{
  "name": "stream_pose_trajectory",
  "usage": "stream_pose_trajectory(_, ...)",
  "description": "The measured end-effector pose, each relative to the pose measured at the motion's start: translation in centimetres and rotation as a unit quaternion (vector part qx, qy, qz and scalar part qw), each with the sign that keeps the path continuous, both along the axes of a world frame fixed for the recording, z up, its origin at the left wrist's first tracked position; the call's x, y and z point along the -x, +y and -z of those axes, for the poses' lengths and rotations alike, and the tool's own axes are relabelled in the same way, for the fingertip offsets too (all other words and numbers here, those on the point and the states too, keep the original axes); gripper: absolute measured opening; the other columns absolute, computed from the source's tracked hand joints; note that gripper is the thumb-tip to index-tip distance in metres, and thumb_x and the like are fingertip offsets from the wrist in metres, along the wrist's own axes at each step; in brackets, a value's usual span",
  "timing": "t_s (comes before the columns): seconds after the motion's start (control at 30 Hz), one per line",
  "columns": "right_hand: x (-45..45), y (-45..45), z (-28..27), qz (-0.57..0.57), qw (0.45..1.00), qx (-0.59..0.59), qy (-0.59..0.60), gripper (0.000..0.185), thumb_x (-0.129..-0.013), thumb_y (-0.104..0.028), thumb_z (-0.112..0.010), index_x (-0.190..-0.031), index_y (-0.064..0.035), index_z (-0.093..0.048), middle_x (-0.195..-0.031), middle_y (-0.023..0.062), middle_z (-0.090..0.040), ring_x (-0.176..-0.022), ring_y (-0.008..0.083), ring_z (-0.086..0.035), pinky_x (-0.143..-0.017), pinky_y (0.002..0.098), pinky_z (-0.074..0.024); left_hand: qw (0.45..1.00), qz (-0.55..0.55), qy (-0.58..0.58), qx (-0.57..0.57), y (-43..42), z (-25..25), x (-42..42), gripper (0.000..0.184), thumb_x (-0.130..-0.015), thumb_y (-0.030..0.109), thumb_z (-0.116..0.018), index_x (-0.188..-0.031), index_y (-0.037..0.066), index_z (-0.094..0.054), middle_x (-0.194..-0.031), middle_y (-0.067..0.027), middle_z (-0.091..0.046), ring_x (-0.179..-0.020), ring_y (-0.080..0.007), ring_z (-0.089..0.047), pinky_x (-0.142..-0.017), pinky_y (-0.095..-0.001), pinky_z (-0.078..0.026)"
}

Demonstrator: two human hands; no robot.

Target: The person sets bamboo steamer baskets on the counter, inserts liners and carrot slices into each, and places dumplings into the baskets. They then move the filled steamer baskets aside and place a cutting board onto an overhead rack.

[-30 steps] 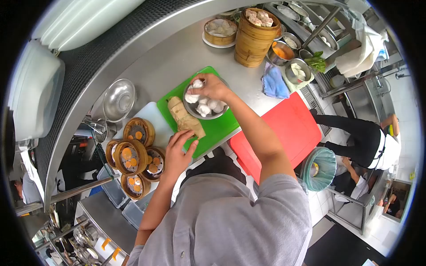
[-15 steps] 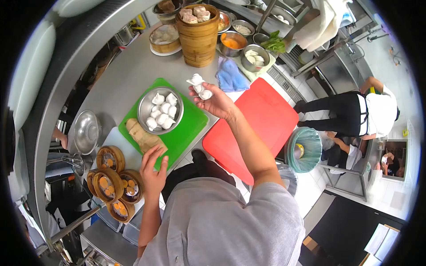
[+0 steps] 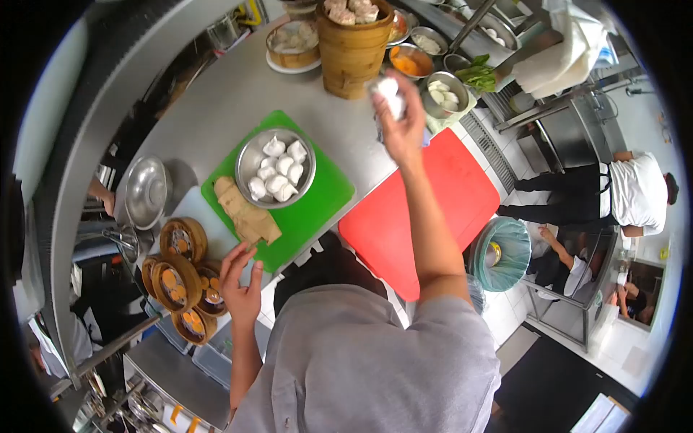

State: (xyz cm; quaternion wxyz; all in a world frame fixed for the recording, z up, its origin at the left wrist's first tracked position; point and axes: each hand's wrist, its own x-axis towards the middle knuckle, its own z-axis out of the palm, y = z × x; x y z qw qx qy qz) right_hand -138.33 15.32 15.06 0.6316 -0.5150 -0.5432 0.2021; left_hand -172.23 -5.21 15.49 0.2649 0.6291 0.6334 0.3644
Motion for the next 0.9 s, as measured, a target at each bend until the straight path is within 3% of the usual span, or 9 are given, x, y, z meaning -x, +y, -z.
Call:
stream_pose_trajectory(0.13,0.1,1.7,-2.0,0.035,0.982,-0.134,-0.13,0.038,-0.096,-0.016,-0.07,-0.131,-0.003,-0.06,-0.117,0.0132,-0.067,-0.101,0.0208,-0.064,-0.089,0.0323,-0.0514,0.999,-0.037,-0.006,0.025,-1.8,1.1,0.4,0.025,-0.09,0.008,-0.072,-0.114,0.003,-0.074,-0.126,-0.0151,-0.067,-0.113,-0.0311,-0.065,-0.099,-0.0414,-0.05)
stream_pose_trajectory(0.27,1.9,2.4,8.2,0.039,0.969,0.069,-0.233,0.035,-0.1,-0.029,-0.061,-0.128,-0.0078,-0.064,-0.111,0.0183,-0.063,-0.102,0.0352,-0.059,-0.093,0.0458,-0.0465,0.999,-0.033,0.012,0.039,-2.8,2.0,0.7,0.024,-0.091,0.009,-0.071,-0.114,0.005,-0.074,-0.128,-0.0139,-0.066,-0.115,-0.0273,-0.064,-0.089,-0.037,-0.053)
stream_pose_trajectory(0.3,2.0,2.2,13.2,0.06,0.899,0.178,-0.395,0.038,-0.099,-0.035,-0.058,-0.127,-0.0107,-0.065,-0.117,0.0182,-0.059,-0.111,0.0369,-0.054,-0.098,0.0494,-0.0411,0.999,-0.032,0.008,0.039,-2.9,1.8,0.7,0.024,-0.091,0.009,-0.071,-0.114,0.004,-0.074,-0.128,-0.0142,-0.066,-0.115,-0.0271,-0.064,-0.089,-0.0366,-0.053)
stream_pose_trajectory(0.33,2.9,1.5,16.6,0.118,0.863,0.204,-0.447,0.042,-0.099,-0.038,-0.057,-0.131,-0.0127,-0.063,-0.129,0.0187,-0.055,-0.119,0.0376,-0.049,-0.101,0.0504,-0.0373,0.999,-0.03,0.005,0.036,-2.8,1.6,0.6,0.024,-0.091,0.009,-0.071,-0.114,0.004,-0.074,-0.128,-0.0144,-0.066,-0.115,-0.0269,-0.064,-0.088,-0.0362,-0.053)
stream_pose_trajectory(0.47,3.0,2.1,16.8,0.083,0.9,0.173,-0.392,0.044,-0.1,-0.04,-0.054,-0.139,-0.019,-0.058,-0.139,0.0179,-0.052,-0.123,0.0378,-0.049,-0.102,0.0512,-0.0367,0.998,-0.039,0.044,0.026,-3.5,0.7,1.1,0.023,-0.092,0.009,-0.071,-0.114,0.004,-0.074,-0.128,-0.0146,-0.066,-0.115,-0.0269,-0.064,-0.089,-0.0361,-0.054)
stream_pose_trajectory(0.57,3.4,1.3,13.0,-0.002,0.889,0.142,-0.435,0.047,-0.1,-0.04,-0.056,-0.143,-0.0203,-0.054,-0.139,0.0171,-0.052,-0.123,0.0376,-0.049,-0.101,0.0523,-0.0391,0.995,-0.087,-0.018,0.033,-2.7,0.4,0.6,0.023,-0.09,0.01,-0.073,-0.111,0.003,-0.075,-0.125,-0.0158,-0.067,-0.114,-0.0302,-0.065,-0.096,-0.0402,-0.052)
stream_pose_trajectory(0.73,1.6,4.5,15.1,-0.102,0.853,0.135,-0.494,0.051,-0.093,-0.029,-0.067,-0.141,-0.0178,-0.054,-0.137,0.0194,-0.053,-0.118,0.0382,-0.053,-0.096,0.0451,-0.0466,0.997,-0.066,-0.008,0.03,-3.5,0.7,0.5,0.022,-0.088,0.009,-0.074,-0.109,0.003,-0.075,-0.124,-0.0155,-0.068,-0.113,-0.0298,-0.066,-0.094,-0.0397,-0.053)
stream_pose_trajectory(0.8,1.1,5.9,12.0,0.005,0.925,-0.009,-0.379,0.051,-0.089,-0.018,-0.073,-0.137,-0.0135,-0.057,-0.132,0.02,-0.056,-0.109,0.0381,-0.055,-0.091,0.0433,-0.0478,0.998,-0.062,0.009,0.016,-3.7,0.1,0.8,0.022,-0.088,0.009,-0.074,-0.109,0.003,-0.076,-0.124,-0.0155,-0.068,-0.113,-0.0299,-0.066,-0.094,-0.04,-0.053)
stream_pose_trajectory(0.9,0.9,4.3,-1.2,0.123,0.921,-0.193,-0.315,0.048,-0.085,-0.011,-0.077,-0.13,-0.0083,-0.062,-0.125,0.02,-0.062,-0.106,0.0367,-0.057,-0.09,0.0433,-0.0464,0.997,-0.069,0.018,0.031,-4.3,-0.4,1.2,0.022,-0.087,0.008,-0.074,-0.108,0.003,-0.076,-0.124,-0.0155,-0.068,-0.113,-0.0298,-0.066,-0.096,-0.0403,-0.053)
